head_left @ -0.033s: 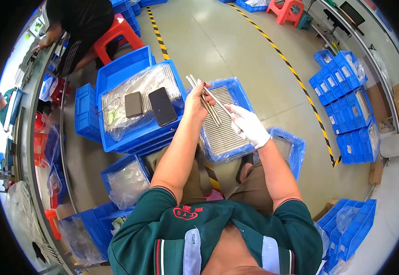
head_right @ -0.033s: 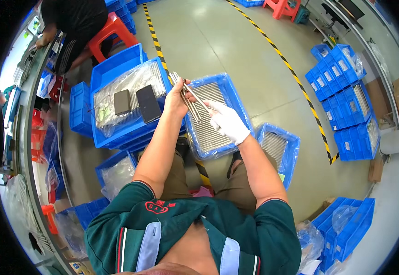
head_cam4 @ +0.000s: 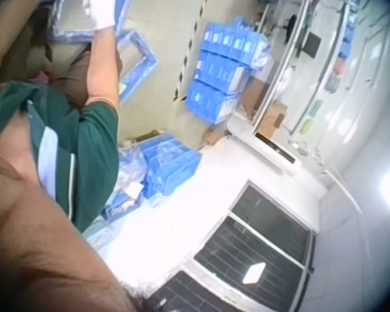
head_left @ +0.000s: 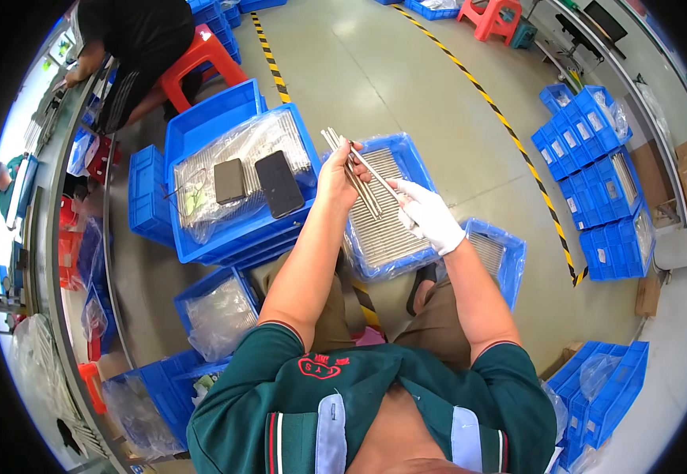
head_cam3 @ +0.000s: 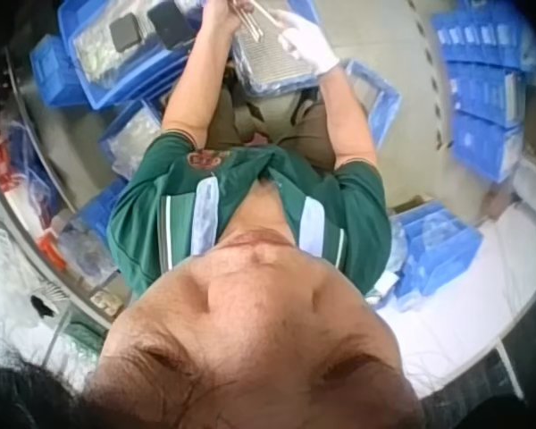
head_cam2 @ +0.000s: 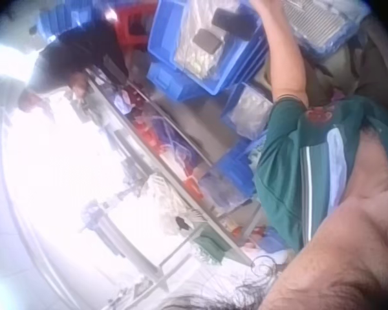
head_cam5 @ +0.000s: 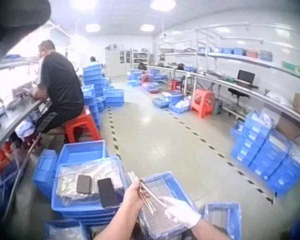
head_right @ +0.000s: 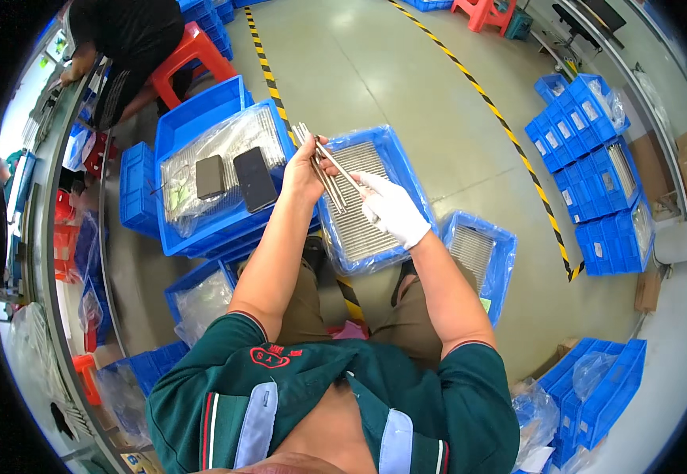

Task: The person sits on the floor and repeatedly picks up bundles of thin metal rods from a blue crate, separates them, and places them into another crate. The person wears white gloves and handles the rods one by one or in small groups throughout the clip.

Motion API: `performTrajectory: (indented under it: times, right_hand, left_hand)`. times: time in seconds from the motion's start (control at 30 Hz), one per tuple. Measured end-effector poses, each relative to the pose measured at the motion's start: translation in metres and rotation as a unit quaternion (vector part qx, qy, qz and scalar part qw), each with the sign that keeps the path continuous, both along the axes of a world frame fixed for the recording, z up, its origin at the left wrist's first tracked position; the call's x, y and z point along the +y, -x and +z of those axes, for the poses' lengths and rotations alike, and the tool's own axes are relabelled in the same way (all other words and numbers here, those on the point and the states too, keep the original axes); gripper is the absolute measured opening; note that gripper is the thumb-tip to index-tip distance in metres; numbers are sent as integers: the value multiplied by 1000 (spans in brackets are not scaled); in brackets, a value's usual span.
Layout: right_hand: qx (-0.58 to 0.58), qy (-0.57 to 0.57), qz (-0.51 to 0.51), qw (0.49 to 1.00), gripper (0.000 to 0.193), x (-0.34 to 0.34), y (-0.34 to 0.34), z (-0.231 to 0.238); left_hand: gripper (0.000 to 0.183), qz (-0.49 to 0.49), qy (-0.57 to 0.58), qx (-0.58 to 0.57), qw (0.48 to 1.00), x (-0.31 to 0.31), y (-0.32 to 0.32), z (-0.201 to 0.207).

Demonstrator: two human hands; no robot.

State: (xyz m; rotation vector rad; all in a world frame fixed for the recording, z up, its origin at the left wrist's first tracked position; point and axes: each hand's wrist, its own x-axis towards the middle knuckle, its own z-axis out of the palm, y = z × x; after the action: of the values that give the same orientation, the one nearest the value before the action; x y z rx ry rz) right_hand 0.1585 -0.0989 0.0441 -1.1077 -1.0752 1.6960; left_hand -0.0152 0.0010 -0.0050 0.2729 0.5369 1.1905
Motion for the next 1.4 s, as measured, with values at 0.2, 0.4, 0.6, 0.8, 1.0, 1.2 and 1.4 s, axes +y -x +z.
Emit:
performTrajectory:
  times: [0.2,0.4,0.6,0.8,1.0,1.2,1.4]
  right_hand:
    - [-14,-23,-61,998,28,2,5,2]
    - [-39,-1,-122,992,6,15,6,-9]
    - [-25,-3,-104,994,7,17,0,-15]
    - [-1,-27,-200,979,12,19,19,-17]
    - [-29,-10,-224,974,15,23,19,-19]
    - [-419,-180,-166,875,27,36,-3,-24]
    - [-252,-109,-172,946,35,69,-16,-45]
  left_hand:
    - [31,-85,-13,22,996,-12,-14,-1]
    - [27,-139,-28,43,989,-27,-25,5]
    - [24,-119,-36,110,986,-34,-23,14]
    - [19,-153,-30,69,985,-43,-33,11]
    - [17,-169,-41,79,982,-55,-39,12]
    - [21,-140,-65,225,962,-49,-30,17]
    - [25,-294,-126,309,896,-63,-39,7]
